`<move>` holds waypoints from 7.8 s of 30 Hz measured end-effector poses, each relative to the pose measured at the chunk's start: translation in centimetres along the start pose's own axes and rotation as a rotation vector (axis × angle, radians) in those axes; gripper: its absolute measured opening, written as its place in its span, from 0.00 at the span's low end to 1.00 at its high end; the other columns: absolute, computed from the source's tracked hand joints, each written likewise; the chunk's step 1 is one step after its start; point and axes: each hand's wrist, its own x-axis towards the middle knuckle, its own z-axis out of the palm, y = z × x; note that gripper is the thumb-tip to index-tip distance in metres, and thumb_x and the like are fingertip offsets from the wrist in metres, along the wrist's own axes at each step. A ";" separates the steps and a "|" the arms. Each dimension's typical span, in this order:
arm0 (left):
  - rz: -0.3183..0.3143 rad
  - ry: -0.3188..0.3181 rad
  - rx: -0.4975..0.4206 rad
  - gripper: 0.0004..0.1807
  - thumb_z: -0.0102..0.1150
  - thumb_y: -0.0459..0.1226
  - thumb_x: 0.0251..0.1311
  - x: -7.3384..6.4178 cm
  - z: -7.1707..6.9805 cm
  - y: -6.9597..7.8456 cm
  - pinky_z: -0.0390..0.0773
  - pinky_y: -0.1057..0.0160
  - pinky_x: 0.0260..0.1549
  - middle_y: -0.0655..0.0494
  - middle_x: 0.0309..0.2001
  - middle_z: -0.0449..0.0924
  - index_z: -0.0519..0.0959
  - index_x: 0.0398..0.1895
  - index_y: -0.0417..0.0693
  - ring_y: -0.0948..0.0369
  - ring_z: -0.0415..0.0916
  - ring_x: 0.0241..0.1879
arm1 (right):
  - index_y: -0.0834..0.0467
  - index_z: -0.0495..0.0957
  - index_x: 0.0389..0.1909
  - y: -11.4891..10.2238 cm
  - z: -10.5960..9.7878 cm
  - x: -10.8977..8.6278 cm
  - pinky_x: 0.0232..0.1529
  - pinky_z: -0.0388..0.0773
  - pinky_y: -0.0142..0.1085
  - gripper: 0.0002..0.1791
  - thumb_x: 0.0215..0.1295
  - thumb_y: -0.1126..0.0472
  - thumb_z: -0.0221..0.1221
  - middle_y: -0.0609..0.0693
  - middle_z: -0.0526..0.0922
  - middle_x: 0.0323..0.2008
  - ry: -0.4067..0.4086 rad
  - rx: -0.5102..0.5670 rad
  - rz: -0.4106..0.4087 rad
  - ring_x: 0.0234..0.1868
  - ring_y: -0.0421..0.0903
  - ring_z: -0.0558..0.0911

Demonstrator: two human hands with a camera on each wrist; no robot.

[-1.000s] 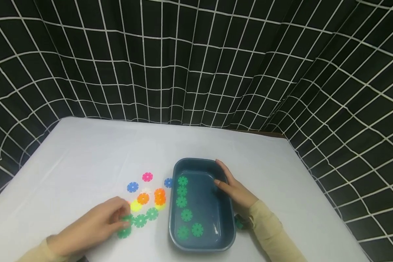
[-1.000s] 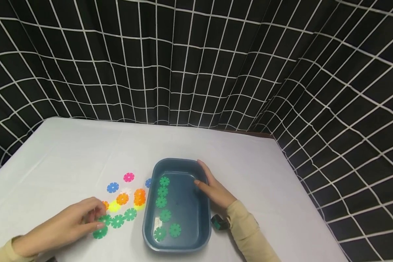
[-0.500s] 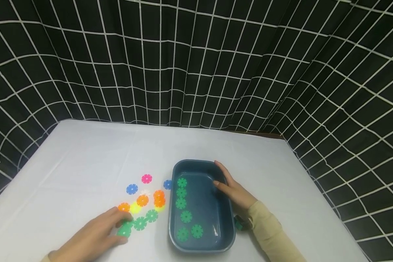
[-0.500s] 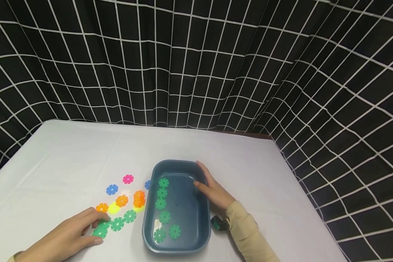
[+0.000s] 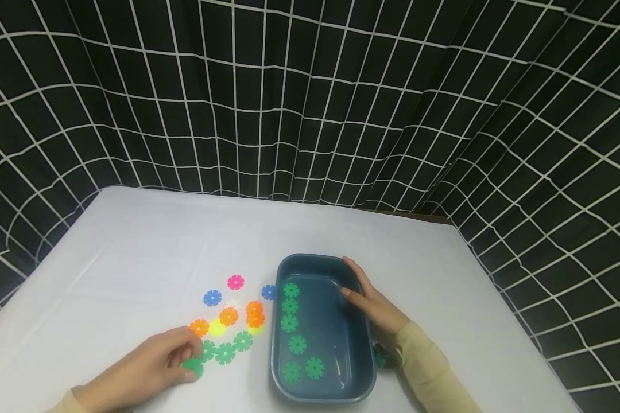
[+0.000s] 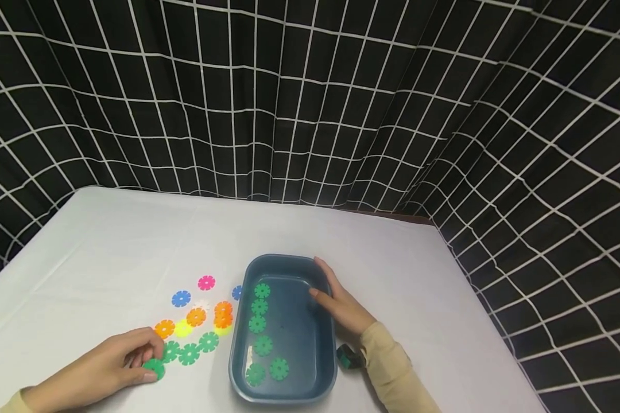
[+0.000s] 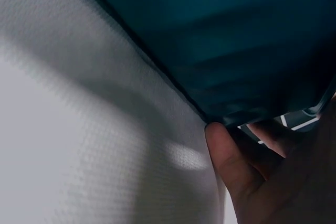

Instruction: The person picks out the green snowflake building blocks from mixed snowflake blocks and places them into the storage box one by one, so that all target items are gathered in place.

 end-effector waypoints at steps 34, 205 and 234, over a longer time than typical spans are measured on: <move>0.290 -0.395 -0.005 0.11 0.57 0.29 0.61 16.1 1.8 15.0 0.83 0.61 0.30 0.57 0.34 0.84 0.81 0.45 0.48 0.61 0.83 0.26 | 0.24 0.42 0.71 0.1 0.1 0.0 0.66 0.52 0.63 0.35 0.70 0.44 0.50 0.47 0.44 0.76 -0.028 0.040 -0.005 0.74 0.59 0.50; 0.504 -0.241 0.345 0.05 0.58 0.39 0.64 14.1 -4.5 14.6 0.77 0.63 0.43 0.65 0.35 0.80 0.80 0.39 0.51 0.66 0.75 0.36 | 0.20 0.44 0.68 0.3 -0.3 0.1 0.65 0.49 0.66 0.34 0.69 0.44 0.50 0.45 0.44 0.76 -0.013 0.085 0.030 0.75 0.58 0.46; 0.315 -0.055 0.537 0.21 0.75 0.33 0.38 4.9 1.0 5.4 0.67 0.71 0.26 0.66 0.27 0.60 0.69 0.28 0.55 0.67 0.60 0.25 | 0.21 0.45 0.69 0.2 0.0 0.1 0.66 0.48 0.65 0.34 0.69 0.46 0.51 0.44 0.45 0.76 -0.022 0.115 0.030 0.75 0.56 0.45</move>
